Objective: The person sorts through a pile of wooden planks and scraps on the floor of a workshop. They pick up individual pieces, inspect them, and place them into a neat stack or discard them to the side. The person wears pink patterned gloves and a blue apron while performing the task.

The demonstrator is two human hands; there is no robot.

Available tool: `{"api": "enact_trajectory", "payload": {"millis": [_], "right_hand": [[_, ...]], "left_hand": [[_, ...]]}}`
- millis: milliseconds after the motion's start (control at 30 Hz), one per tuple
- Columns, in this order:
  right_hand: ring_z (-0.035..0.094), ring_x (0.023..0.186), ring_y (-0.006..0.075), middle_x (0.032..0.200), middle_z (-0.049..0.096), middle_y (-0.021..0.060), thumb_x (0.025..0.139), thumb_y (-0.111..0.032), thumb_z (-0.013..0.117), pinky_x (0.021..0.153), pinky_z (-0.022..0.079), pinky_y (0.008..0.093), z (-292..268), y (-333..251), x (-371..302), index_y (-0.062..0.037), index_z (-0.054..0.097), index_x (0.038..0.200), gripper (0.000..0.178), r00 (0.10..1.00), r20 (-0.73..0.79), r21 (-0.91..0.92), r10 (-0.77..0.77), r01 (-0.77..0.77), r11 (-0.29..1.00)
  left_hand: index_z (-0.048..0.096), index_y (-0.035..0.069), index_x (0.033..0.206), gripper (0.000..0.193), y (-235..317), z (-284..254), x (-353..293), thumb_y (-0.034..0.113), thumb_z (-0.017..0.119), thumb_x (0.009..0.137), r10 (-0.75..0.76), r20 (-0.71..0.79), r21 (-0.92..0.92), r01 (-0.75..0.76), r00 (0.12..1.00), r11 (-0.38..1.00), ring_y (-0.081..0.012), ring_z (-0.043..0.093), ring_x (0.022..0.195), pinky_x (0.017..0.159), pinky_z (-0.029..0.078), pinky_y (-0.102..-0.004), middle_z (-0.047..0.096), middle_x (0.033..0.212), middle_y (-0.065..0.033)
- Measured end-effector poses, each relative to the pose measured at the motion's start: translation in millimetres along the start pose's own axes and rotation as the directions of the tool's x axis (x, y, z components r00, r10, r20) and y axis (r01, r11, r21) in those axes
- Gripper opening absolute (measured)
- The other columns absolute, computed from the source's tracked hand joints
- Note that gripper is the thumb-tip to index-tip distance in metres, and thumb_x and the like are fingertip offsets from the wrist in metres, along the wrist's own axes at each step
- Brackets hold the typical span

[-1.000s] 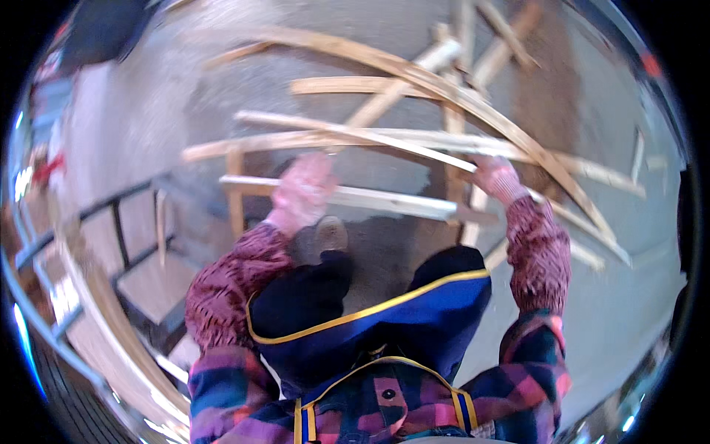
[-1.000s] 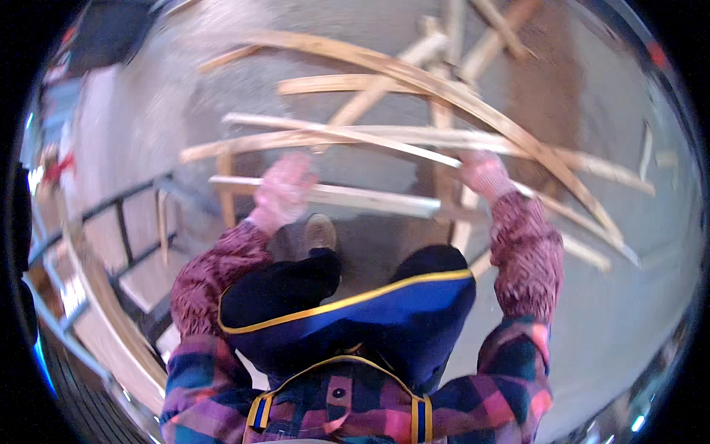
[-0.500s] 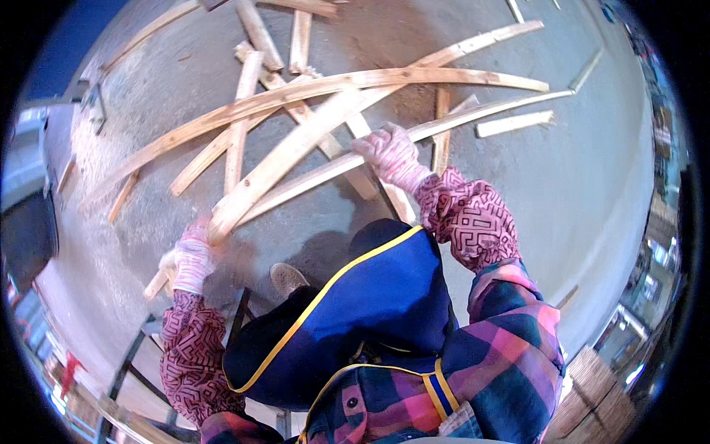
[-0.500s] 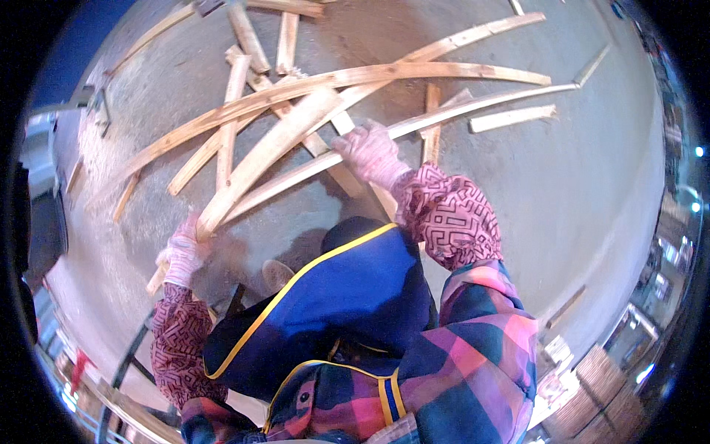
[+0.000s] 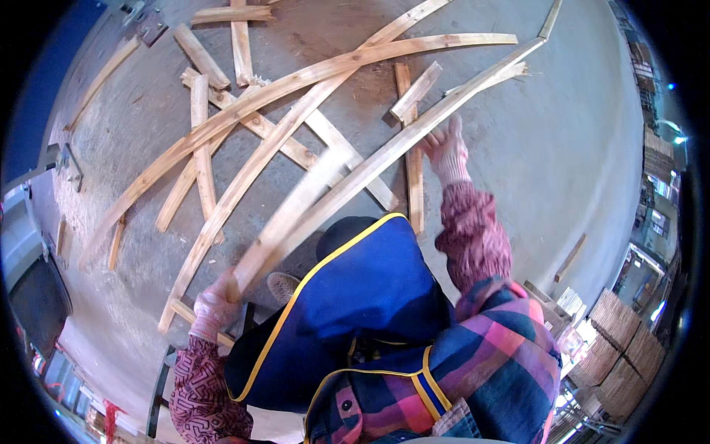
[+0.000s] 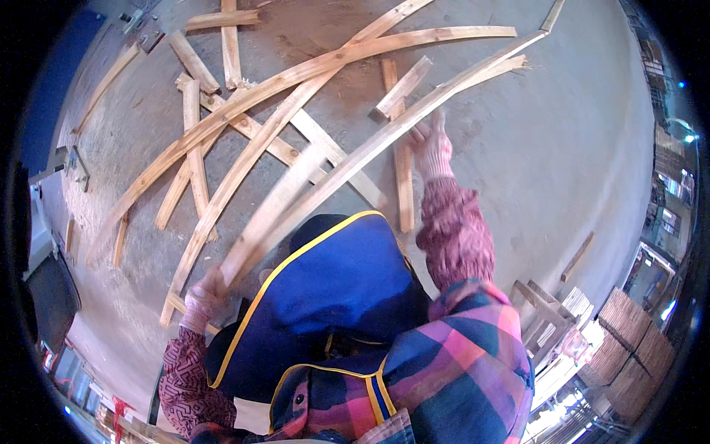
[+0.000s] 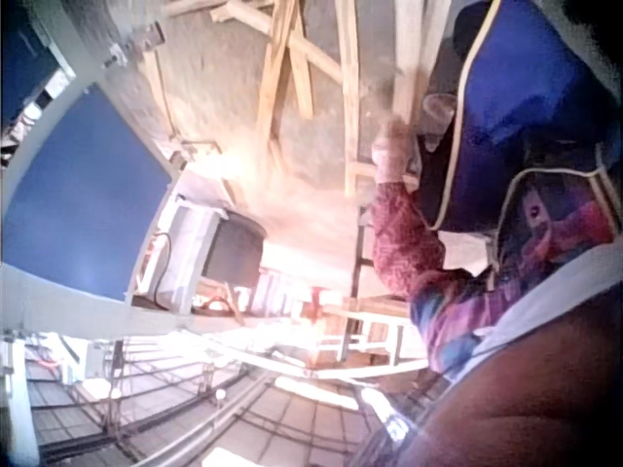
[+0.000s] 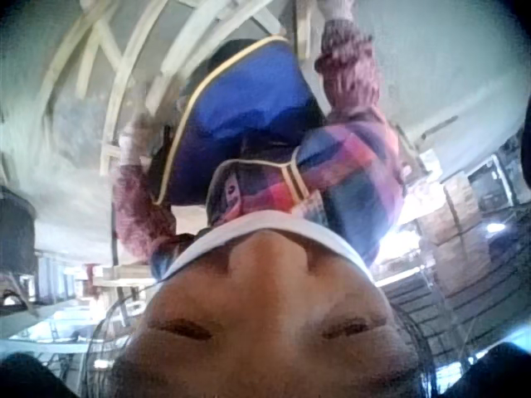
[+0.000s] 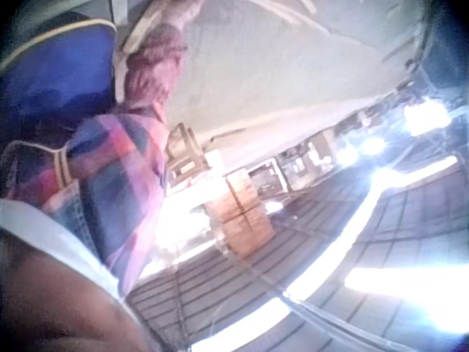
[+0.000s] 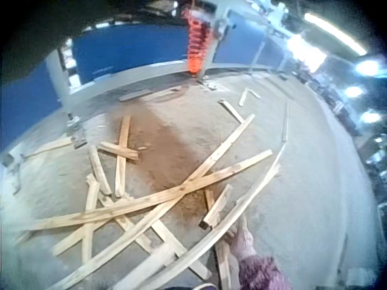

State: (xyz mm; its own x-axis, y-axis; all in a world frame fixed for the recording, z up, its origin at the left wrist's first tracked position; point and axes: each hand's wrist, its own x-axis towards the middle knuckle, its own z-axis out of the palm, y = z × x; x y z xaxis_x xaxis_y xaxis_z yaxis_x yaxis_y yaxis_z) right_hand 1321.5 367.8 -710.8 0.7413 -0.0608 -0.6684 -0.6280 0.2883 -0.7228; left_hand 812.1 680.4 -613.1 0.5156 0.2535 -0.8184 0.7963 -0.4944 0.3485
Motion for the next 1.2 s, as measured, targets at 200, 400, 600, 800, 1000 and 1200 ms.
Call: {"api": "enact_trajectory", "payload": {"millis": [200, 400, 600, 800, 1000, 1200], "right_hand": [[0.043, 0.068, 0.0198, 0.084, 0.043, 0.0063, 0.095, -0.019, 0.051, 0.06, 0.04, 0.0328, 39.5, 8.7, 5.7, -0.0048, 0.046, 0.094, 0.015, 0.864, 0.503, 0.521, 0.015, -0.317, 0.793], [0.042, 0.065, 0.02, 0.078, 0.042, 0.0046, 0.096, -0.038, 0.052, 0.061, 0.039, 0.0333, 61.5, 35.3, -21.7, -0.0091, 0.043, 0.086, 0.032, 0.891, 0.451, 0.512, 0.05, -0.304, 0.803], [0.065, 0.089, 0.0301, 0.099, 0.067, 0.0168, 0.078, -0.048, 0.076, 0.079, 0.051, 0.0389, 87.2, 15.9, -37.4, 0.0021, 0.062, 0.11, 0.062, 0.952, -0.115, -0.479, -0.285, 0.198, 0.855], [0.066, 0.09, 0.035, 0.101, 0.068, 0.02, 0.075, -0.025, 0.074, 0.076, 0.052, 0.0404, 88.7, 34.7, -0.5, 0.0008, 0.061, 0.112, 0.047, 0.89, -0.292, -0.655, -0.35, 0.08, 0.751], [0.067, 0.089, 0.0364, 0.096, 0.068, 0.0213, 0.08, -0.021, 0.064, 0.075, 0.053, 0.042, 119.3, 80.1, 16.8, 0.0025, 0.063, 0.107, 0.036, 0.861, -0.254, -0.823, -0.44, 0.047, 0.566], [0.066, 0.083, 0.0305, 0.094, 0.068, 0.0184, 0.077, -0.029, 0.075, 0.074, 0.052, 0.0403, 95.7, 61.8, 0.8, 0.0075, 0.062, 0.107, 0.049, 0.97, -0.153, -0.536, -0.189, 0.079, 0.841]], "left_hand": [[0.039, 0.027, 0.141, 0.07, 61.3, -29.4, -15.5, 0.019, 0.068, 0.078, -0.021, 0.087, 0.108, 0.012, 0.996, 0.994, -0.0308, 0.062, 0.111, 0.094, 0.05, -0.0385, 0.065, 0.12, -0.0112], [0.043, 0.024, 0.137, 0.067, 81.7, -33.7, -16.3, 0.022, 0.071, 0.076, -0.113, 0.048, 0.238, 0.099, 0.992, 0.966, -0.0339, 0.063, 0.107, 0.089, 0.051, -0.0433, 0.065, 0.117, -0.0125], [0.05, 0.015, 0.126, 0.058, 58.6, -20.5, -25.6, 0.024, 0.073, 0.074, -0.012, -0.24, 0.373, 0.104, 0.971, 0.922, -0.0328, 0.066, 0.099, 0.081, 0.053, -0.0448, 0.066, 0.111, -0.014], [0.061, 0.012, 0.106, 0.038, 99.4, -29.8, -22.9, 0.036, 0.069, 0.078, -0.281, -0.147, 0.445, 0.317, 0.948, 0.838, -0.0353, 0.068, 0.093, 0.081, 0.053, -0.0449, 0.069, 0.098, -0.0148], [0.059, 0.011, 0.099, 0.031, 127.8, -58.1, -47.2, 0.033, 0.069, 0.078, -0.312, -0.176, 0.428, 0.358, 0.934, 0.83, -0.0386, 0.068, 0.087, 0.076, 0.054, -0.0459, 0.068, 0.097, -0.0166], [0.059, 0.009, 0.11, 0.047, 23.6, -49.0, 2.6, 0.036, 0.074, 0.074, -0.159, -0.116, 0.359, 0.19, 0.981, 0.914, -0.0372, 0.068, 0.09, 0.076, 0.055, -0.0458, 0.069, 0.096, -0.0198]]}}
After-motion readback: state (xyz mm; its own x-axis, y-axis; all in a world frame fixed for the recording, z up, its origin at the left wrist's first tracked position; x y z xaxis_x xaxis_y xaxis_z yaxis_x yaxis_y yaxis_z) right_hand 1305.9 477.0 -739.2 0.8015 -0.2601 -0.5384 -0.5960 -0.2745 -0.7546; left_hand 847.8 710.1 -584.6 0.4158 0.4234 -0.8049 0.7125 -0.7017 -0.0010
